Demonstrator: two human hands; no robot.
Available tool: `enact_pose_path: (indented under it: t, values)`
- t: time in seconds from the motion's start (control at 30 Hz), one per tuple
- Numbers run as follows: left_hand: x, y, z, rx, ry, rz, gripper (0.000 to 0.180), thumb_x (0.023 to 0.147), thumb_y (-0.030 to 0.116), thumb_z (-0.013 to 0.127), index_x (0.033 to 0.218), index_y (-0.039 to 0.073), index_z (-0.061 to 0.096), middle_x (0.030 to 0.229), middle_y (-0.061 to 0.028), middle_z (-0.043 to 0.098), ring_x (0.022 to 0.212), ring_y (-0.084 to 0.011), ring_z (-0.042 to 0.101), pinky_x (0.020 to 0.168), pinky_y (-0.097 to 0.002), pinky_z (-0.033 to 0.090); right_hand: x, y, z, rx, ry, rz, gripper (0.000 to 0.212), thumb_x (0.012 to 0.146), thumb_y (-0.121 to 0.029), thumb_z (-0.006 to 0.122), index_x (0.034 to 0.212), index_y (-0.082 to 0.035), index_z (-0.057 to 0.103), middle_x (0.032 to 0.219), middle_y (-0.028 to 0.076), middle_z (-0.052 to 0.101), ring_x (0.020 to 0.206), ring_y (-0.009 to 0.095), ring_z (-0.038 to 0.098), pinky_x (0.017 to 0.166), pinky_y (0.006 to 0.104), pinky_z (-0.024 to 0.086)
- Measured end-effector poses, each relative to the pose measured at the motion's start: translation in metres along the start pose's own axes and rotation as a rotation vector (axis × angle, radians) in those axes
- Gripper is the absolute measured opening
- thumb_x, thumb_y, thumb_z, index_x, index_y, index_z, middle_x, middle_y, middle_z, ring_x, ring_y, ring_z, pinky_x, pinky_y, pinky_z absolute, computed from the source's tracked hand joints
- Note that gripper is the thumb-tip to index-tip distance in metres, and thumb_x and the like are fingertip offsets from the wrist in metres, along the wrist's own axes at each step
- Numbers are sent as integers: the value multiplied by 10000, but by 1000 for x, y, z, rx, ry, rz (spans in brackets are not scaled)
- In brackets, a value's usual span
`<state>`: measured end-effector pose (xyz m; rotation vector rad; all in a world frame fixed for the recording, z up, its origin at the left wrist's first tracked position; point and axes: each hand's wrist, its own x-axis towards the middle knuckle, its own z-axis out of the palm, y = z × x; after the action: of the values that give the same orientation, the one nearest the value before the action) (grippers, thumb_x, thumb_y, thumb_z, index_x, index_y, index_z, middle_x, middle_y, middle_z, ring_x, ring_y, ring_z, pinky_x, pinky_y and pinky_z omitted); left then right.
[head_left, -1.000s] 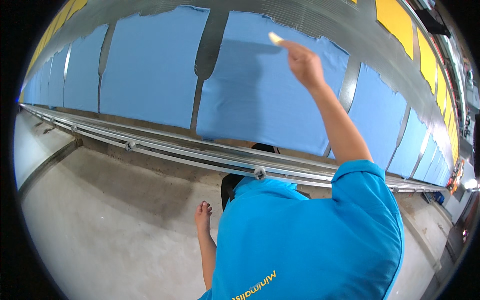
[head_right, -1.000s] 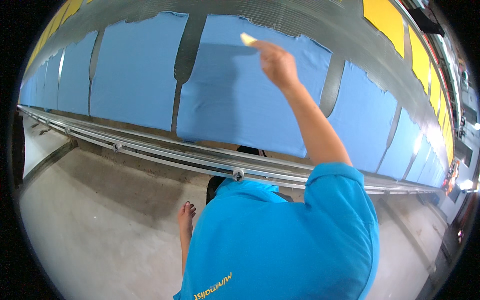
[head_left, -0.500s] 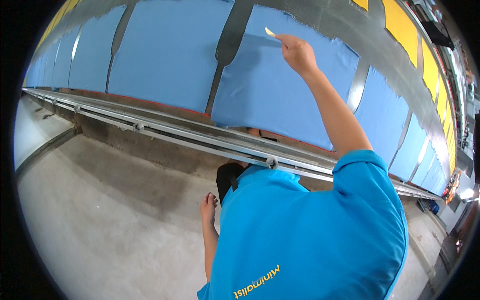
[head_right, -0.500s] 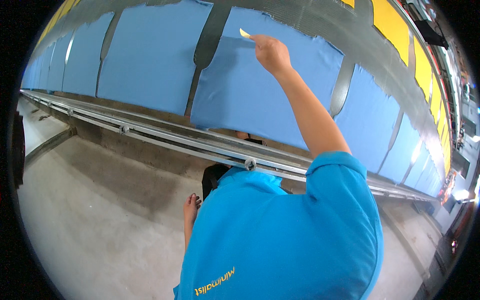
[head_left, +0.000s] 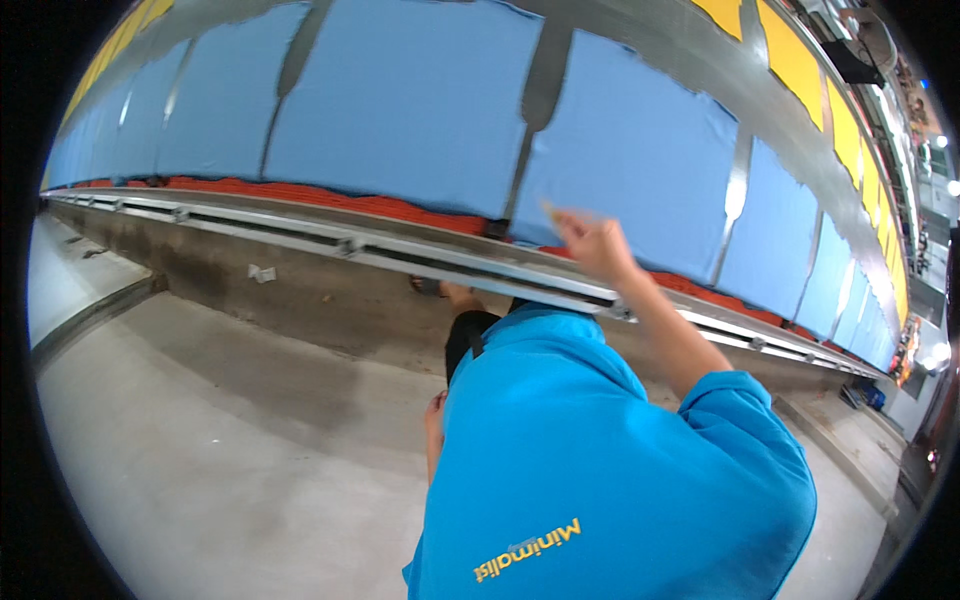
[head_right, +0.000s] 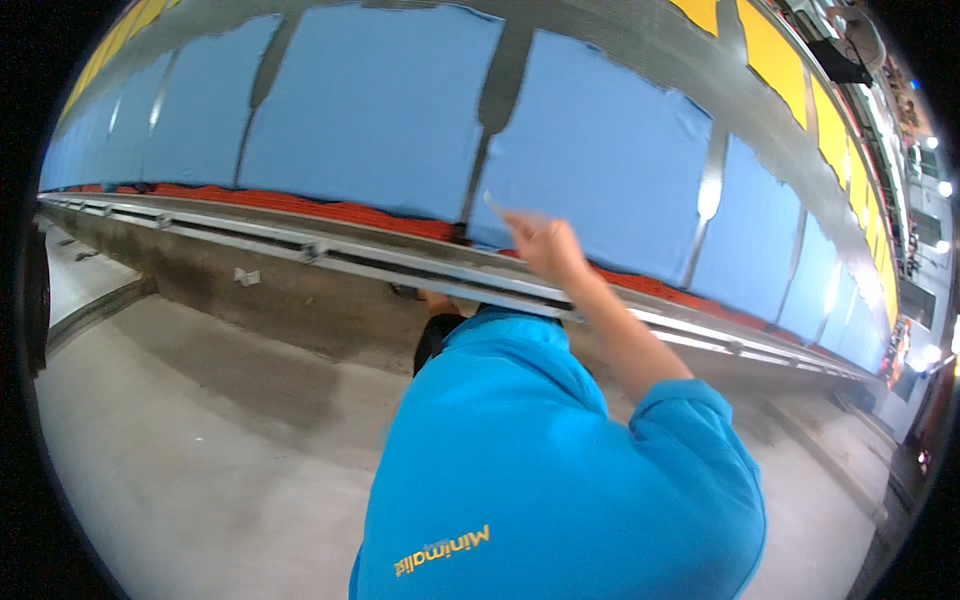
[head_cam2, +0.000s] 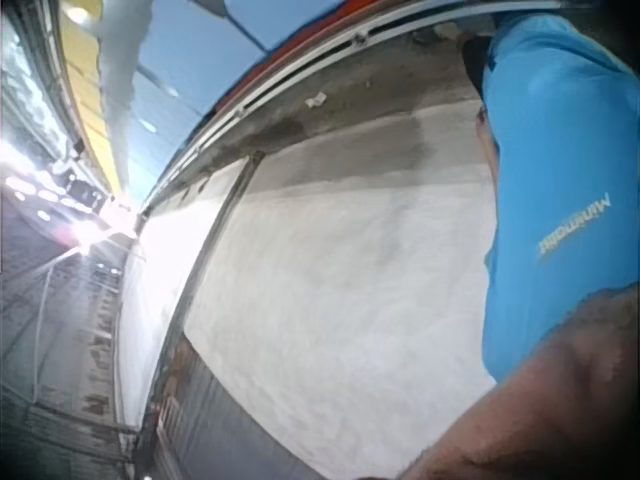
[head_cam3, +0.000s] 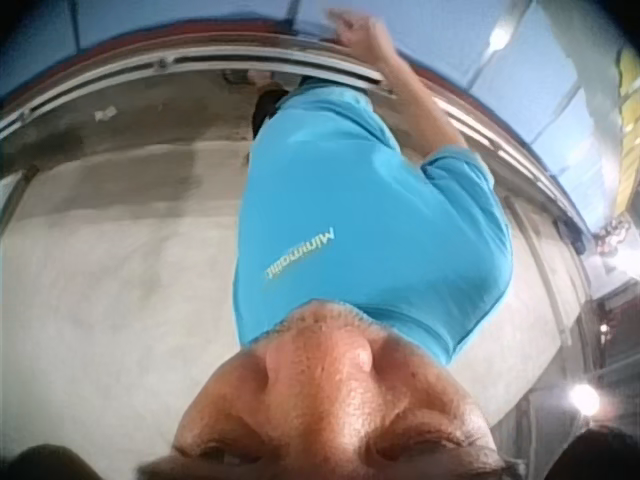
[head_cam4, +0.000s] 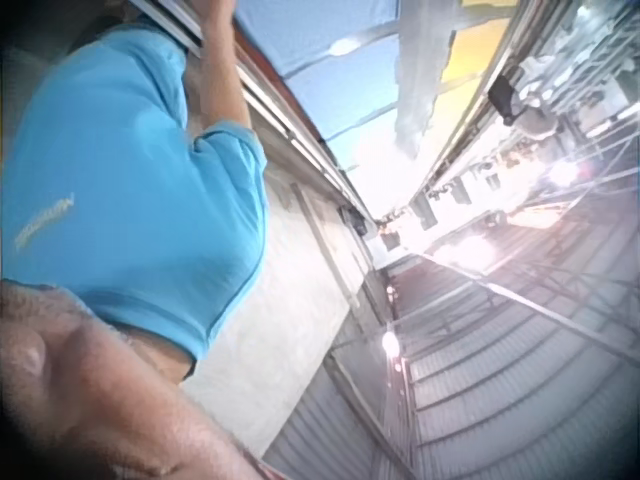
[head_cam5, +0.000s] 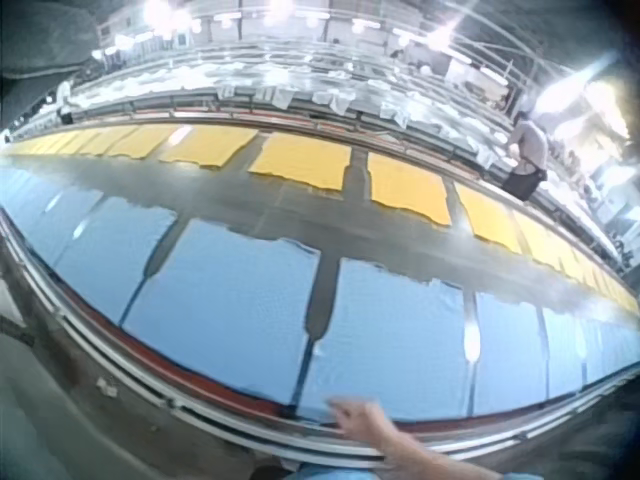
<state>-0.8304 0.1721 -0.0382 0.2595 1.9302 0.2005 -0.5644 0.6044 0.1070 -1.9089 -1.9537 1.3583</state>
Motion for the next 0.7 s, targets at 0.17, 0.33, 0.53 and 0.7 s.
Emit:
enact_pose_path:
  t: [0.17,0.33,0.53,0.7]
  values:
    - [73,-32,-99,-485,16,-111,442,1013,384,575,1263,21,601,1200,-136,677,1056,-243,658,877,-371,515,90,-67,20,-97,314,-467,296,912,-109,563,1160,-108,725,978,209,707,884,389,685,772,468,539]
    - [76,-25,-214,-735,276,17,478,1019,388,563,1302,2,558,1232,-169,655,1079,-282,654,845,-387,534,156,-108,73,-318,436,-453,264,911,-103,521,1088,-90,717,960,205,711,895,392,685,774,489,545]
    - [96,-66,-229,-812,247,-60,411,1004,396,597,1236,57,601,1149,-97,675,945,-208,665,785,-342,525,113,-138,202,-637,41,-508,268,890,-127,537,1109,-157,687,999,123,726,914,349,697,722,481,566]
    - [65,-33,-216,-223,35,-69,356,1010,379,593,1133,47,632,1037,-84,694,924,-197,659,780,-330,520,133,-191,191,-109,339,-394,335,906,-126,555,1187,-208,719,972,140,723,836,351,695,695,443,553]
